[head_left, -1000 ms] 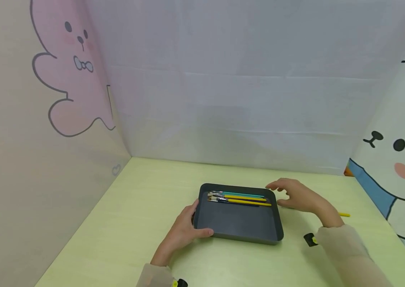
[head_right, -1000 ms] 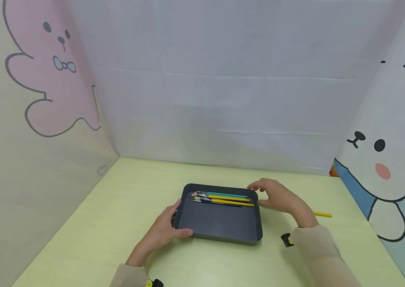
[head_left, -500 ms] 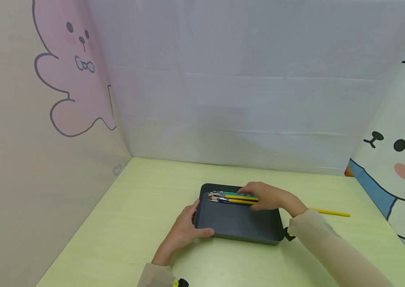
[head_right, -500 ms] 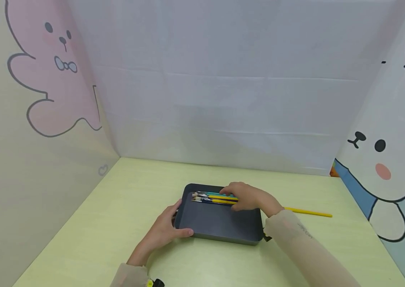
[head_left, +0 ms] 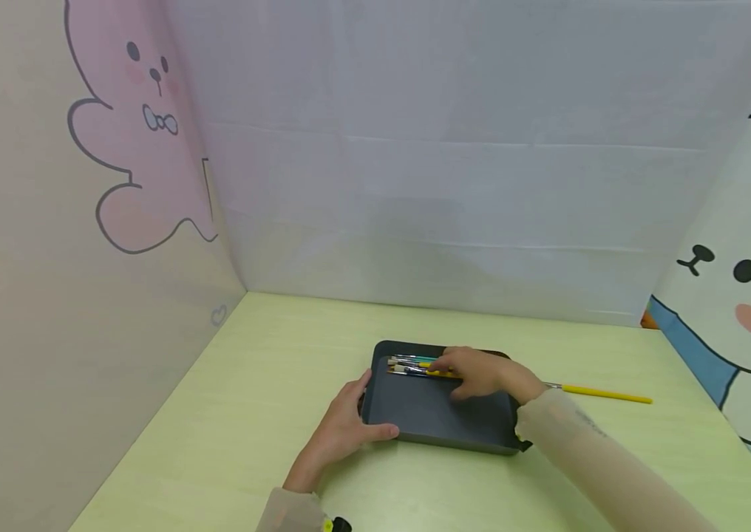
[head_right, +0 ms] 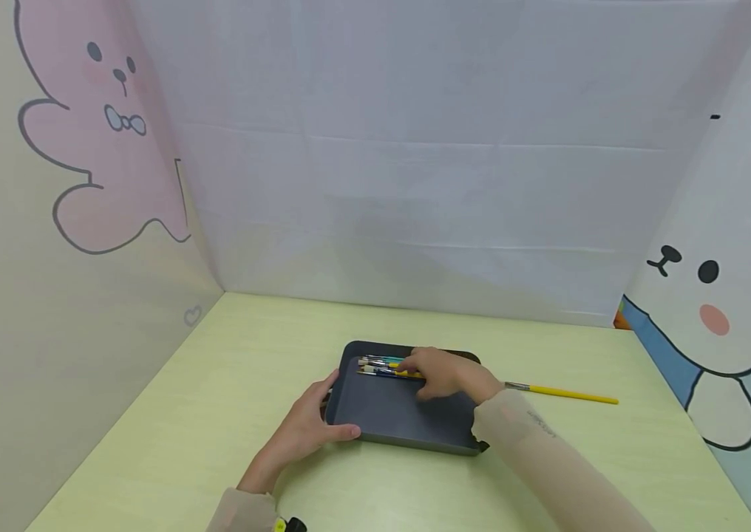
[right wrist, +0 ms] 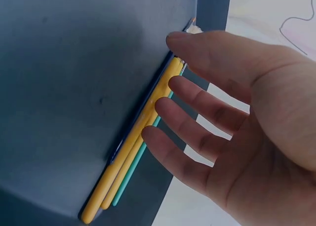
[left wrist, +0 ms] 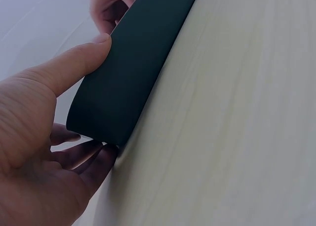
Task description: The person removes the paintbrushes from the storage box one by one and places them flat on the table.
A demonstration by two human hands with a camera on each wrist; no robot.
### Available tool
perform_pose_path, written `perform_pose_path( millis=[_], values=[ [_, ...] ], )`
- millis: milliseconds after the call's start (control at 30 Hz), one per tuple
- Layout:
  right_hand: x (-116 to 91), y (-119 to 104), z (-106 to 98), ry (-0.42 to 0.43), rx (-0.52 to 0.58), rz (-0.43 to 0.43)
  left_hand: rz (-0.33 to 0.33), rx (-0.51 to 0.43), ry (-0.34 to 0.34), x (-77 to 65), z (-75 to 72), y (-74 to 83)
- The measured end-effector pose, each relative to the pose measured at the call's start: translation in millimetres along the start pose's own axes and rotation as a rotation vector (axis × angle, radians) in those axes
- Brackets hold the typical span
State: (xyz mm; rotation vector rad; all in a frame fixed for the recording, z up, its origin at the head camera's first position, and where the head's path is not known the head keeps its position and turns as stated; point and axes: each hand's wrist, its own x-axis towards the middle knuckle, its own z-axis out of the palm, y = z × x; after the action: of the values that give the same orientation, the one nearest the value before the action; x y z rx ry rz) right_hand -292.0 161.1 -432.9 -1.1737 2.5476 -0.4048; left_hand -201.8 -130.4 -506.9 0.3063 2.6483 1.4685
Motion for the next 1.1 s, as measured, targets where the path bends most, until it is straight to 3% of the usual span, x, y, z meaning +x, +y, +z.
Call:
perform_pose_path(
  millis=[433, 1100],
  values=[
    [13.0, -9.9, 6.4, -0.039, -0.078, 0.019, -0.006, -0.008, -0.002, -0.3, -0.1, 0.2],
    [19.7, -17.7, 10.9, -0.03, -0.044, 0.094, -0.003, -0.018, -0.003, -0.3, 0.8, 0.3]
  ],
)
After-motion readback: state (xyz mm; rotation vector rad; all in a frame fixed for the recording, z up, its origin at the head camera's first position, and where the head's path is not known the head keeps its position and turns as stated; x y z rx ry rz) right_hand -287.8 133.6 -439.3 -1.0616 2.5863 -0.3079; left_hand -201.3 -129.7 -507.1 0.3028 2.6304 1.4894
